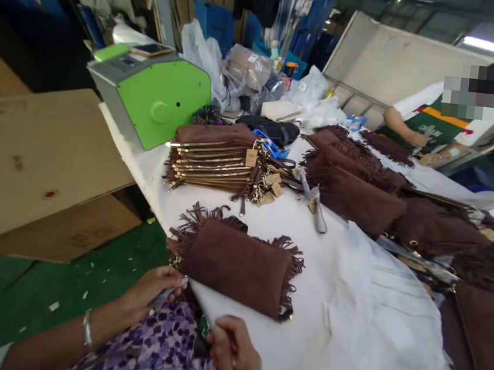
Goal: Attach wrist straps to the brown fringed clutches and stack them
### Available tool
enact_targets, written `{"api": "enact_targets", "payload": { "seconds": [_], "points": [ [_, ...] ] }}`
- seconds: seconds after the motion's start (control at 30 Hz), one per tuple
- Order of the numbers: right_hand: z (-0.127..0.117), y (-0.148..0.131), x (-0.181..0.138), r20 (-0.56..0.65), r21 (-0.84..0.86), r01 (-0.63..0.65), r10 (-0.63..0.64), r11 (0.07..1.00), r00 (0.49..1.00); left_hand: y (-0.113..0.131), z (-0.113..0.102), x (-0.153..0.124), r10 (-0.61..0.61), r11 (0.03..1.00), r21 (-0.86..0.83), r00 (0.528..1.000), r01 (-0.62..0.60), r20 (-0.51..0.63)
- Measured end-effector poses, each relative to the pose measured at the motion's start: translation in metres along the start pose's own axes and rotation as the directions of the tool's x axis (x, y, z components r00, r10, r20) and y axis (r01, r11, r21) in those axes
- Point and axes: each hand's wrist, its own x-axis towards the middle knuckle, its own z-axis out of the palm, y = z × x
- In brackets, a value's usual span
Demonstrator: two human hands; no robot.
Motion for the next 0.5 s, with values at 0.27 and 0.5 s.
{"api": "enact_targets", "payload": {
  "seconds": [0.27, 0.5],
  "points": [
    [0.096, -0.016, 0.062, 0.353, -0.068, 0.154, -0.121, 0.986, 0.928, -0.012, -0.009, 0.001, 0.124, 0.991, -0.057, 0.992, -0.123, 0.0],
    [0.096, -0.014, 0.066, 0.37, -0.164, 0.219, -0.146, 0.962, 0.918, -0.007, -0.009, -0.004, 0.152, 0.986, -0.073, 0.988, -0.15, 0.021]
  ]
}}
